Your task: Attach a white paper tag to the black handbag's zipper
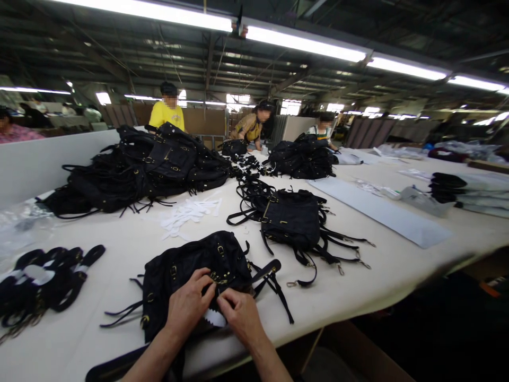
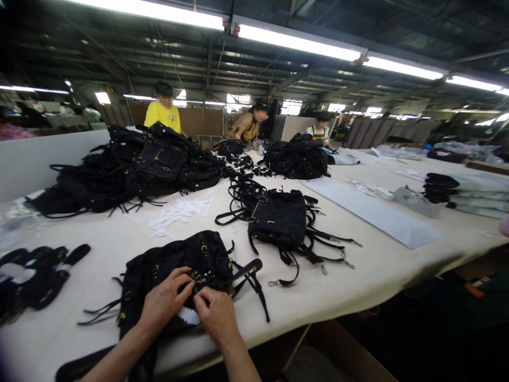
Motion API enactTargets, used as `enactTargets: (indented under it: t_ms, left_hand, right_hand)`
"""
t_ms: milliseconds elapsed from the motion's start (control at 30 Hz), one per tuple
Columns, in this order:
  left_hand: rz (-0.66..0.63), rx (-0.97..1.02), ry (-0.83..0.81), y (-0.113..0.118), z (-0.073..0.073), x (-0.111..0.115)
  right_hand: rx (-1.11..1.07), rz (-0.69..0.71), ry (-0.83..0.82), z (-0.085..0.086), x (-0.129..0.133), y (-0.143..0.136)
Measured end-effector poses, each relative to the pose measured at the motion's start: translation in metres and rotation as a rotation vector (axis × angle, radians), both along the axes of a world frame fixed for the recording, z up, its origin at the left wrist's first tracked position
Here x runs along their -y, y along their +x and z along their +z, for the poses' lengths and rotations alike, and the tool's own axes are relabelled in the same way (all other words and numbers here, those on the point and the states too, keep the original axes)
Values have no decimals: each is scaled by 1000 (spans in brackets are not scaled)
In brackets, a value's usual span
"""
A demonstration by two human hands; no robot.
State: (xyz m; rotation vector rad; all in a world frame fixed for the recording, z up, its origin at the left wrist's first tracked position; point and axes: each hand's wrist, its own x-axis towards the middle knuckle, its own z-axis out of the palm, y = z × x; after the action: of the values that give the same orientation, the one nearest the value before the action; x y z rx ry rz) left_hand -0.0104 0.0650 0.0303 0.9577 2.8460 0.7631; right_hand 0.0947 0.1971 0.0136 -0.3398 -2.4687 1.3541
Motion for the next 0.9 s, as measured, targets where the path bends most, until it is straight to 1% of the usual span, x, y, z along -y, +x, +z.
enactTargets:
  t_ms: [100,300,367,467,533,600,667,767,833,900]
  left_hand:
    - [22,21,10,-2,-1,-1]
    - [-51,35,53,5,-7,-2]
    - [-75,31,76,6,-8,1]
    - [-92,22,127,5,-8,8]
    - [-89,12,182,3,-7,13]
    - [-78,-8,242,1,-6,20]
    - [-63,-31,286,1,-6,27]
    - [-40,-57,325,2,-6,34]
    - [-22,-68,318,4,-7,37]
    - [-16,-66,272,6,-10,35]
  right_hand:
    - [-3,26,23,-1,0,0]
    - [63,-49,38,0,-1,-7]
    - [74,-42,-26,-1,-3,-9]
    - [86,-7,-255,-6,-6,-10]
    - [57,-13,-412,-9,-7,-10]
    - [-11,-33,-503,-11,-7,-8]
    - [-82,-45,-529,-11,-6,-5]
    - [-138,-37,-475,-8,-4,-1]
    - [-153,-39,-466,-6,-3,1]
    - [-170,-79,-521,-5,-3,1]
